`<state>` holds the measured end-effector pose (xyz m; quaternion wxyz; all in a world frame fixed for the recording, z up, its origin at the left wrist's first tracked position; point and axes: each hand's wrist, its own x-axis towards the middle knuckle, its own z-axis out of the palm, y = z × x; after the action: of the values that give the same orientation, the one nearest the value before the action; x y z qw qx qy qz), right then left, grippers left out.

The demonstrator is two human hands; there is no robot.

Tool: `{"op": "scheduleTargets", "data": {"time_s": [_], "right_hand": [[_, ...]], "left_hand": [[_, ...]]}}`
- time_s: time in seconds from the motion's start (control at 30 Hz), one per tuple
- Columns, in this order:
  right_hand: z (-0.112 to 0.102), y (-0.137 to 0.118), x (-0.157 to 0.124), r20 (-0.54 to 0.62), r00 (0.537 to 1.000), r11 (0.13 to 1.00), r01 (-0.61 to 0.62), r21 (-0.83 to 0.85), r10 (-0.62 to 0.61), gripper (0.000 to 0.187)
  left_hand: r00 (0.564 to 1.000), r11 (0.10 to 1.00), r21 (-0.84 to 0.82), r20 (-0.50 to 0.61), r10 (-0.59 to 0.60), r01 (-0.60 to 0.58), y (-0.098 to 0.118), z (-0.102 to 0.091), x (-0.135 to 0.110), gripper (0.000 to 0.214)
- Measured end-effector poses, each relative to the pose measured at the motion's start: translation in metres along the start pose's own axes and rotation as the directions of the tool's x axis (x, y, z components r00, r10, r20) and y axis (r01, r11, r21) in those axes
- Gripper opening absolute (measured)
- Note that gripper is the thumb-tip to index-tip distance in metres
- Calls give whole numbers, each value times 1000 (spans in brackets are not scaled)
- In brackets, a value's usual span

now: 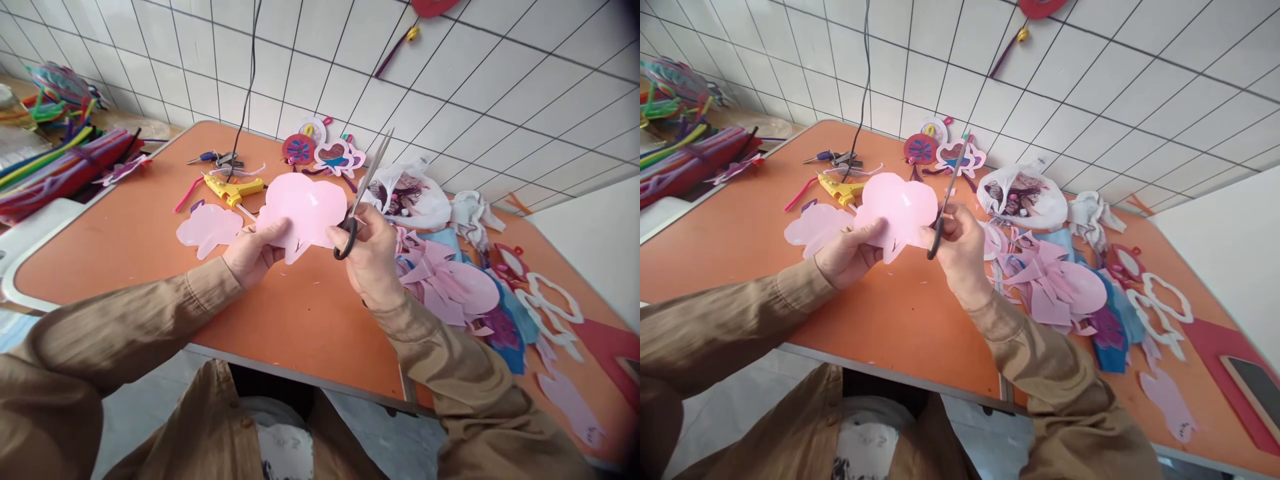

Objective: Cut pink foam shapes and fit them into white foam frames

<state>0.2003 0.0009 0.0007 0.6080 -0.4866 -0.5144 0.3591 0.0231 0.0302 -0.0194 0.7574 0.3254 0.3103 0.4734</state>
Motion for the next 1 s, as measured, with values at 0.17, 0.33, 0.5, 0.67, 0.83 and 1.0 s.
{"op": "scheduleTargets", "data": {"time_s": [0.17,0.33,0.5,0.67,0.83,1.0], "right_hand": [[-9,-4,5,49,997,998,-57,-23,58,44],[-14,-7,7,266,963,996,-27,-86,49,45],[-22,-13,10,354,935,979,59,-194,14,41],[-27,-19,11,449,893,974,72,-216,33,27],[-21,-22,6,619,785,972,133,-195,16,13],[-19,-18,5,581,814,976,131,-175,-5,23]], "left_hand": [[992,994,92,109,-60,50,12,-3,1,51],[963,977,211,255,-85,30,23,-8,6,51],[985,934,355,139,-101,45,34,-9,4,38],[977,893,449,179,-115,23,44,-9,4,37],[887,801,588,301,-351,117,45,-10,4,34],[894,786,616,320,-314,56,39,-13,7,29]]}}
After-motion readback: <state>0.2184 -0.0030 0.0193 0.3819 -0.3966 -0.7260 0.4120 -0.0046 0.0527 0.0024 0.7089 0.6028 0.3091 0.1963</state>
